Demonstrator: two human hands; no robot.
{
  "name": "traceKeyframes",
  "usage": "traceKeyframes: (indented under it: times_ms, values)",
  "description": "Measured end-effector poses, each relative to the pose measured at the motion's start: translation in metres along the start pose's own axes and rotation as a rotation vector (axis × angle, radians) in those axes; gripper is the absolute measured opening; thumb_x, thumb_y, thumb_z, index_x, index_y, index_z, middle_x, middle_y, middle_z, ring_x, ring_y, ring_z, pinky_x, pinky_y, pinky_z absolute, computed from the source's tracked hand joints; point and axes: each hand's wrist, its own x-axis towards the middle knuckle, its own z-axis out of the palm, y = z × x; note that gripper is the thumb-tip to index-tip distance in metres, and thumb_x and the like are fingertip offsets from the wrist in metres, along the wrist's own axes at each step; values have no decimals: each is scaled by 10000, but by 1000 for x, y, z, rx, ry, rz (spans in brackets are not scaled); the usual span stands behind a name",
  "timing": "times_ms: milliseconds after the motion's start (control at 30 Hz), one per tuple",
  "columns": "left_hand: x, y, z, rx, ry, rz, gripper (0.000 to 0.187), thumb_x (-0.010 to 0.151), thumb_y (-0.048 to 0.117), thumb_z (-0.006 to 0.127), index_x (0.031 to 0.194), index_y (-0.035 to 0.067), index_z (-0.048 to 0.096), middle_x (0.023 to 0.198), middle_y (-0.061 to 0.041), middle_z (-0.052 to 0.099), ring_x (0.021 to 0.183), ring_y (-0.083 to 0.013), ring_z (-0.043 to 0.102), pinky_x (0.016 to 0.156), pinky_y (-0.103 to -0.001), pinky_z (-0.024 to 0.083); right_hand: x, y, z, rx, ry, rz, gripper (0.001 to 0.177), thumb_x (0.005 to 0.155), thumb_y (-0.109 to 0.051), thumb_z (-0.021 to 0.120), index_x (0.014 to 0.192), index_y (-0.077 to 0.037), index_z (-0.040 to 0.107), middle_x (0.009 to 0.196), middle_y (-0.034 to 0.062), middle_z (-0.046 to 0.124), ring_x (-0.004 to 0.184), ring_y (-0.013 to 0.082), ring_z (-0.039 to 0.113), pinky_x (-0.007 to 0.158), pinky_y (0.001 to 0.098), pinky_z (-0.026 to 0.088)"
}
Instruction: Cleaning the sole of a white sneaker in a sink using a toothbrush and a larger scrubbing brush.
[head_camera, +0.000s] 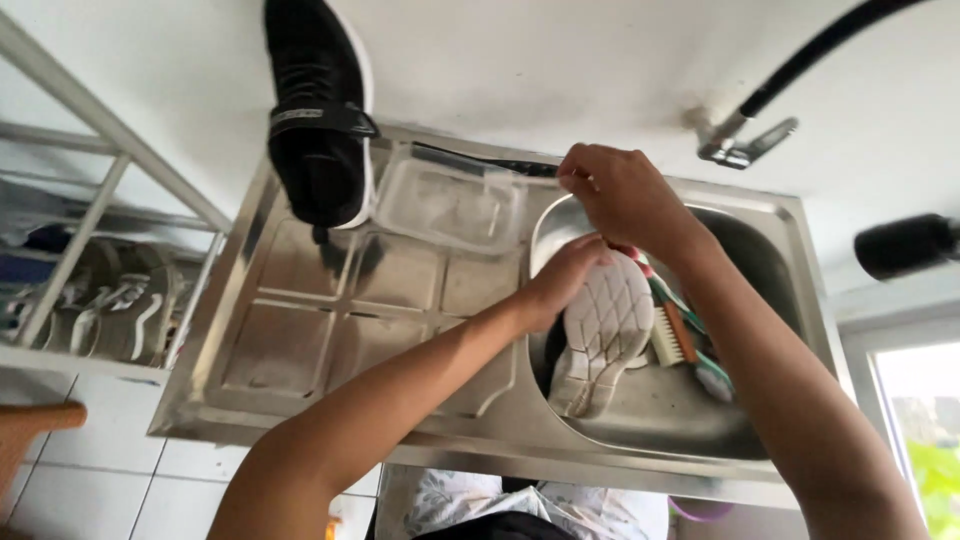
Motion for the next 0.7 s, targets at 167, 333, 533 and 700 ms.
traceKeyframes:
  times_ms: [167,333,533,700]
  values:
    - [-11,14,-2,-88,-53,47,436,940,320,435,1070,87,779,1178,-181,726,1230,-271,617,1137,-342,382,-67,48,-6,353,273,189,152,1093,-232,647,1220,-173,707,954,67,734,967,305,722,853,474,540]
    - [-6,11,2,-8,-30,47,385,965,267,427,1059,86,754,1143,-138,722,1199,-232,610,1144,-324,368,-128,76,2,341,358,239,181,1109,-243,591,1205,-147,711,885,106,697,930,372,690,866,506,521]
    - [5,2,1,42,-20,33,321,937,311,492,1029,84,699,1030,-127,709,1067,-210,627,1021,-310,431,-155,112,33,436,449,320,189,1045,-244,633,925,-127,721,723,35,586,758,215,604,886,394,466]
    - [-5,24,13,113,32,47,306,909,342,549,998,72,663,987,-112,658,1008,-231,607,958,-329,442,-153,101,32,404,473,288,287,1029,-298,665,792,-136,663,673,15,511,739,211,565,957,349,399]
